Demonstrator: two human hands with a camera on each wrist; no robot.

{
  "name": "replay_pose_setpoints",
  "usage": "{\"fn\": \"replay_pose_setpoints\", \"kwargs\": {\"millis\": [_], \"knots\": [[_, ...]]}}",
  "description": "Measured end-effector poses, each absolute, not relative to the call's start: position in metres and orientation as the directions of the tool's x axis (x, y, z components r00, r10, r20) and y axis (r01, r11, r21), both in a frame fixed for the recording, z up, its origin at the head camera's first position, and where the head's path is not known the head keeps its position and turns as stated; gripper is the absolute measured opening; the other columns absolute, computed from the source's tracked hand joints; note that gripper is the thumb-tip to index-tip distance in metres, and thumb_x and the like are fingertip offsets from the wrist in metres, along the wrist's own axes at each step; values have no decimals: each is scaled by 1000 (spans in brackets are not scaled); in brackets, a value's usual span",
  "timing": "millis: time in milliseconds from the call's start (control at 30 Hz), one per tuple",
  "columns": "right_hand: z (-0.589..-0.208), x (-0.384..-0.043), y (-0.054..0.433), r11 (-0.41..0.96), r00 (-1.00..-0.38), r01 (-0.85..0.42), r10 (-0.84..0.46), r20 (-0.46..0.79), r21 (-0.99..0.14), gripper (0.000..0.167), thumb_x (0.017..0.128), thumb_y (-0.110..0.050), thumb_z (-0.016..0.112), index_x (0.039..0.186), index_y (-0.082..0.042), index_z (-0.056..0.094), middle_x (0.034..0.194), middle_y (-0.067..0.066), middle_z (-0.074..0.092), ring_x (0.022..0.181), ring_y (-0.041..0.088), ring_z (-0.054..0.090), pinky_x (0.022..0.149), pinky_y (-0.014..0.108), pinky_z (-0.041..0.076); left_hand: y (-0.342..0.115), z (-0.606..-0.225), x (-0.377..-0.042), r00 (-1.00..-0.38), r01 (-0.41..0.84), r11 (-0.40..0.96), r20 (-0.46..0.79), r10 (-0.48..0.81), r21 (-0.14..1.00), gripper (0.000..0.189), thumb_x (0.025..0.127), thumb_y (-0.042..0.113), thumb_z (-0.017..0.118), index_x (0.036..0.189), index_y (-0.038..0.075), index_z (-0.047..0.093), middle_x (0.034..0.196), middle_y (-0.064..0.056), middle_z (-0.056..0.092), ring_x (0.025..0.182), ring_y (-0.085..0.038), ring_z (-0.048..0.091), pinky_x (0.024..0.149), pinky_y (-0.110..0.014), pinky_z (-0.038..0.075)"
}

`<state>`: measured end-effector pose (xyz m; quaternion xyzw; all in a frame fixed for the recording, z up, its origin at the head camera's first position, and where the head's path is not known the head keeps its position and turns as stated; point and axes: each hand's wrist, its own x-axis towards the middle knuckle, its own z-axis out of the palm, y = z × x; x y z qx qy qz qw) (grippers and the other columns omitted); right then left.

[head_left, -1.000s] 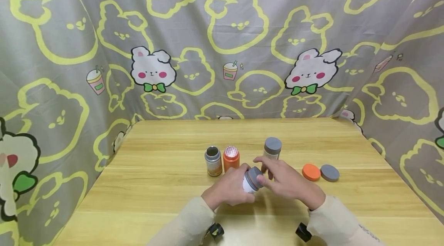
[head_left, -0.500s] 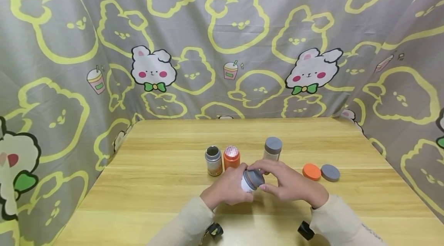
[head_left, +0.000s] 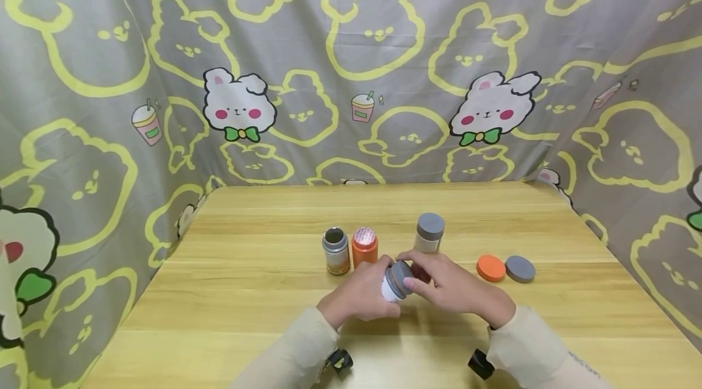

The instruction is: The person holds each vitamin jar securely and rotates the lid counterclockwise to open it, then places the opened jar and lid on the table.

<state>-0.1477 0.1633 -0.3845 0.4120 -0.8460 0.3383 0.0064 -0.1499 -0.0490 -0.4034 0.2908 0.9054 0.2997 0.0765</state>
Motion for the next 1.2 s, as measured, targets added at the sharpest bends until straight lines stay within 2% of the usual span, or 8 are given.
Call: {"fn": "replay_pose_setpoints", "kwargs": {"millis": [133, 233, 367, 533, 767, 867, 1000, 1200], "knots": [[-382, -148, 168, 354, -587, -745, -750, 304, -565, 45, 94, -12, 63, 136, -9, 50, 123, 2, 59, 97, 12, 58, 82, 37, 52, -51, -404, -150, -823, 475, 652, 35, 567, 591, 63, 65, 26, 81, 115, 6, 50, 83, 4, 55, 64, -6, 54, 54, -20, 46], [-382, -148, 169, 360, -591, -745, -746, 307, -561, 46, 95, -14, 61, 138, -9, 49, 127, 4, 58, 102, 14, 59, 85, 41, 51, -51, -405, -150, -822, 478, 650, 41, 568, 591, 62, 65, 26, 81, 115, 6, 50, 82, 4, 55, 63, -5, 53, 53, -19, 46], [-385, -148, 165, 435, -662, -713, -677, 322, -550, 34, 100, -22, 53, 131, -6, 52, 96, -2, 65, 79, 7, 61, 68, 31, 53, -49, -404, -150, -820, 490, 648, 55, 570, 583, 60, 64, 26, 80, 113, 7, 51, 81, 6, 55, 63, -5, 53, 53, -19, 46], [-389, -148, 160, 480, -707, -683, -625, 332, -551, 21, 100, -28, 54, 110, -10, 57, 65, -12, 50, 54, 0, 47, 47, 22, 43, -47, -401, -148, -818, 497, 649, 61, 572, 576, 60, 64, 28, 80, 113, 8, 52, 81, 7, 54, 64, -4, 53, 55, -18, 45], [-387, -147, 166, 326, -559, -774, -754, 344, -542, 47, 90, -5, 65, 134, -12, 50, 119, -2, 57, 100, 13, 57, 83, 36, 51, -52, -406, -149, -823, 490, 648, 64, 564, 583, 58, 63, 25, 80, 111, 8, 51, 80, 6, 54, 63, -5, 53, 53, -19, 45], [-386, -146, 167, 332, -551, -786, -757, 350, -521, 53, 89, -7, 67, 138, -13, 47, 129, 2, 54, 110, 16, 55, 89, 41, 50, -52, -406, -149, -826, 490, 647, 73, 560, 584, 58, 63, 25, 80, 111, 8, 51, 80, 6, 54, 62, -5, 53, 53, -19, 45], [-387, -145, 163, 442, -659, -725, -667, 348, -528, 44, 98, -24, 56, 138, -9, 45, 113, 3, 62, 89, 9, 60, 74, 35, 53, -50, -403, -148, -829, 488, 653, 72, 555, 579, 60, 64, 27, 80, 114, 7, 51, 80, 6, 54, 62, -5, 53, 53, -20, 45], [-388, -146, 156, 533, -751, -645, -576, 323, -547, 27, 102, -33, 49, 107, -8, 59, 67, -9, 53, 56, 1, 48, 50, 23, 44, -47, -401, -149, -822, 507, 658, 80, 564, 557, 60, 64, 28, 80, 113, 8, 52, 80, 7, 54, 63, -5, 52, 54, -19, 45]]}}
